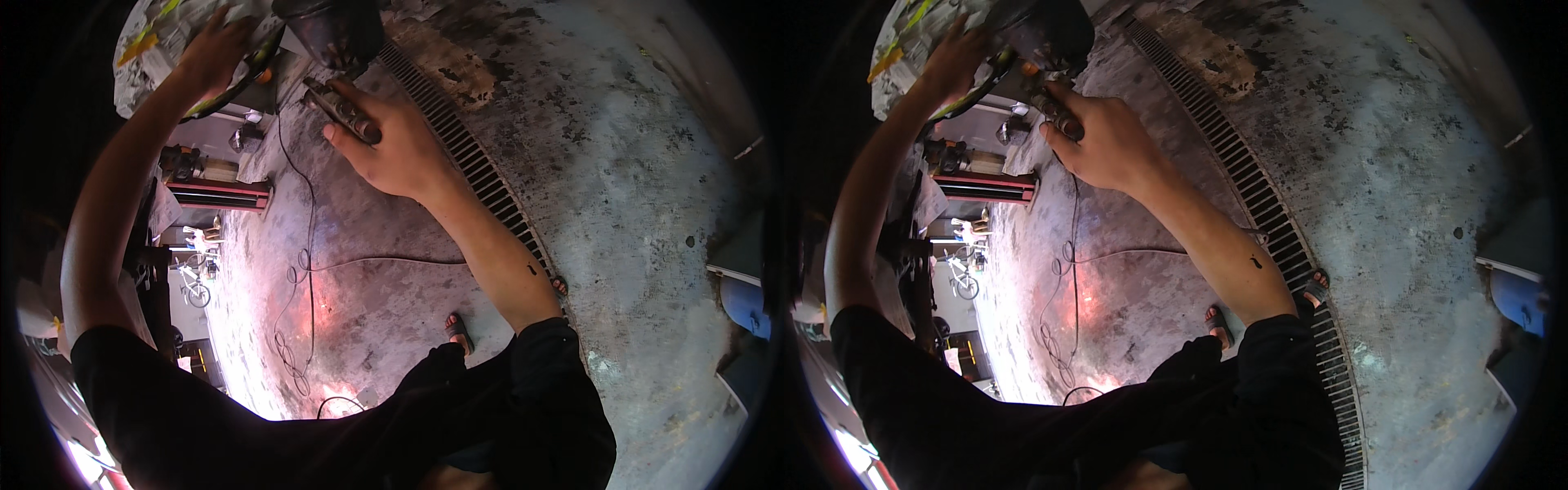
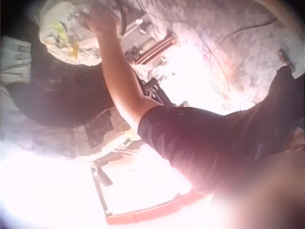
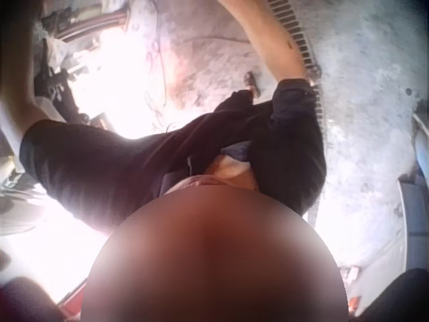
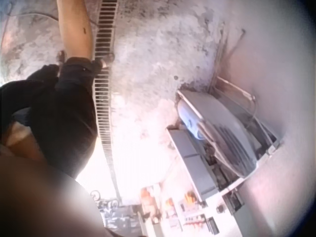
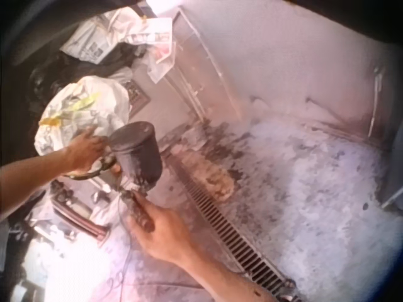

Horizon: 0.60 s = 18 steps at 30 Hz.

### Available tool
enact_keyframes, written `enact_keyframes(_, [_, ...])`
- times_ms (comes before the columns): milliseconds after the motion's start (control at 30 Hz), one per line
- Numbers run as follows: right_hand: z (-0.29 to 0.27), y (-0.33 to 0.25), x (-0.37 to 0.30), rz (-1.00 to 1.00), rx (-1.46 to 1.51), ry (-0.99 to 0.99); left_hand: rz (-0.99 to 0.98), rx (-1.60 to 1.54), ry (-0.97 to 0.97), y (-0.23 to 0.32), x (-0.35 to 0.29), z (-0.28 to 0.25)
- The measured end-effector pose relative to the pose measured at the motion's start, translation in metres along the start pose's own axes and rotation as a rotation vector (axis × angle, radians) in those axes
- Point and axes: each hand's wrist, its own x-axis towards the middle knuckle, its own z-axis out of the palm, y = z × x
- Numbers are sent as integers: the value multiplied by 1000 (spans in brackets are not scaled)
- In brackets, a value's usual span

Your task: The person uses a spray gun to apply black paint to the front fork and wheel area of a motorcycle. The wheel is wrapped in newspaper and tape to protect it from overspray. The person moves the spray gun around the fork and wheel, adjusting the angle to cover different surfaces.

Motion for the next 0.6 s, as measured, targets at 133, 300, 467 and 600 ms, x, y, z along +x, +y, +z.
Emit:
enact_keyframes(133, [-21,5,8,21,54,-37,-14,-92,-30,0,-1,2])
enact_keyframes(300, [-36,16,30,-46,78,66,-15,-103,-71,1,-2,1])
enact_keyframes(467, [-66,27,47,-103,59,151,-16,-155,-71,1,-3,3])
enact_keyframes(600, [-69,32,55,-151,60,158,-16,-172,-39,0,-4,2])
